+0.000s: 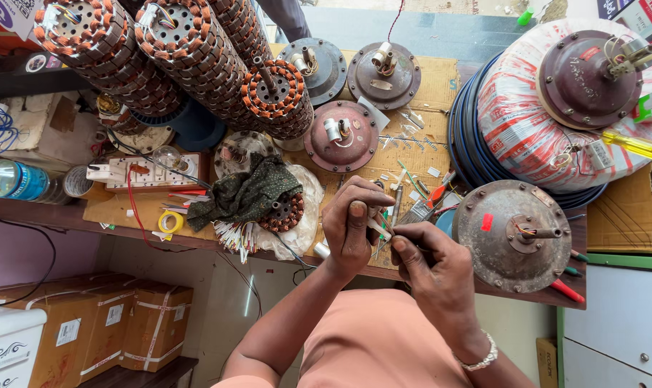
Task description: The person works at a cluttered workbench, using a screwdriver to tighten screws on a small white electrical component. They handle wires and the component, occasionally picking up and setting down tools while assembling or repairing the device.
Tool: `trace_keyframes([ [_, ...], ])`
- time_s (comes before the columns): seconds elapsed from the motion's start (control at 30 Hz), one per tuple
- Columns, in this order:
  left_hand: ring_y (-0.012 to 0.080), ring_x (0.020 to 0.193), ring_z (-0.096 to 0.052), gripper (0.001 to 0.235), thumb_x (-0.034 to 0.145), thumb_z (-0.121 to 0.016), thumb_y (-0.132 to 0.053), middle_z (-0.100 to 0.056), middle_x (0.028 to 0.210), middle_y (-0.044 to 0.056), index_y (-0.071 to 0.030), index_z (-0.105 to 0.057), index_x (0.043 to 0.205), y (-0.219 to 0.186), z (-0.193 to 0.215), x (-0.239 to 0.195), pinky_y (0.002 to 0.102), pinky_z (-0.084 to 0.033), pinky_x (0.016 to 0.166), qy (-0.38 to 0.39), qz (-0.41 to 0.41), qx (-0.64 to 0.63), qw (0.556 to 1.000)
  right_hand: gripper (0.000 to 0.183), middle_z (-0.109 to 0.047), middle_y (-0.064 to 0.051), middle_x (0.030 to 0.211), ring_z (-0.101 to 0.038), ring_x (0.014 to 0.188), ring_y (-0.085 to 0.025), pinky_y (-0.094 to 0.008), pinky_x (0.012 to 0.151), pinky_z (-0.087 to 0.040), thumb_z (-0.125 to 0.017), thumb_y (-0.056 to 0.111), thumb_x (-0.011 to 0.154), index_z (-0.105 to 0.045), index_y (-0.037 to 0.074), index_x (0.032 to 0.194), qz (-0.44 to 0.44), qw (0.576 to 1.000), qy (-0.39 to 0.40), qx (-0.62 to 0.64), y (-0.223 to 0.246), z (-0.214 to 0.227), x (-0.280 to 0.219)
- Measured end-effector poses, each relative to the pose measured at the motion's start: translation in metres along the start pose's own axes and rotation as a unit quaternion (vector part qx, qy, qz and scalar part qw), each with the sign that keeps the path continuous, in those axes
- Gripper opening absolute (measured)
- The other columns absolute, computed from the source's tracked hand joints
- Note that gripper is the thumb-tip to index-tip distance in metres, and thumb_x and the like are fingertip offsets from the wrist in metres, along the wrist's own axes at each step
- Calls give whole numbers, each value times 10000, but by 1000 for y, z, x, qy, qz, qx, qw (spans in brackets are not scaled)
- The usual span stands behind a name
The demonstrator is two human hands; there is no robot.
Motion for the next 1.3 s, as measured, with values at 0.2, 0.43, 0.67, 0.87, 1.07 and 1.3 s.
trace_keyframes([
  [0.2, 89, 749, -515, 389, 1221, -408, -305, -529, 966, 86, 30, -590, 1144, 4, -29, -13, 290, -411, 691, -133, 95, -236, 958, 127, -674, -5, 814, -577, 657, -42, -203, 559, -486, -654, 73, 995, -655, -28, 1071, 78, 993, -88, 29, -2, -3, 5],
  [0.43, 111, 730, -527, 432, 1214, -397, -320, -551, 1028, 108, 45, -601, 1104, -6, -22, -7, 249, -418, 616, -56, 45, -195, 978, 126, -713, -29, 791, -613, 664, -53, -223, 577, -507, -705, 57, 949, -721, -3, 1059, 89, 990, -59, -87, 22, 11, 1],
  [0.67, 18, 564, -464, 440, 1145, -437, -329, -552, 959, 58, 45, -660, 1078, -10, -2, 5, 185, -316, 478, -26, 83, -118, 989, 166, -769, -64, 845, -724, 725, -68, -229, 633, -557, -745, 46, 907, -748, 22, 1071, 176, 966, -63, -177, 51, 8, -6],
  [0.87, 28, 600, -453, 412, 1137, -496, -309, -565, 877, 40, 45, -703, 1100, -13, 1, 1, 188, -311, 497, -45, 72, -58, 995, 186, -770, -86, 870, -727, 718, -92, -242, 629, -564, -749, 36, 891, -753, 27, 1077, 197, 957, -56, -205, 57, 3, -6],
  [1.07, 33, 588, -511, 437, 1127, -508, -349, -642, 914, 77, 24, -719, 1042, -13, 6, 4, 196, -376, 508, -14, 28, -25, 999, 172, -756, -80, 803, -739, 676, -93, -258, 590, -568, -730, 52, 902, -737, 40, 1074, 162, 962, -30, -216, 54, 1, -5],
  [1.3, 41, 591, -532, 441, 1115, -498, -347, -644, 939, 84, 32, -699, 1014, -10, 5, -4, 206, -397, 517, -41, 26, -4, 999, 199, -702, -56, 650, -548, 515, -100, -282, 468, -464, -672, 141, 938, -754, 61, 1102, -56, 986, 41, -148, 22, 1, -1],
])
Point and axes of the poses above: each hand's wrist, its own x-axis towards the middle knuckle, its own z-axis out of the back of the hand, y = z × x, the point moved 5 cm from there along x, towards the middle knuckle
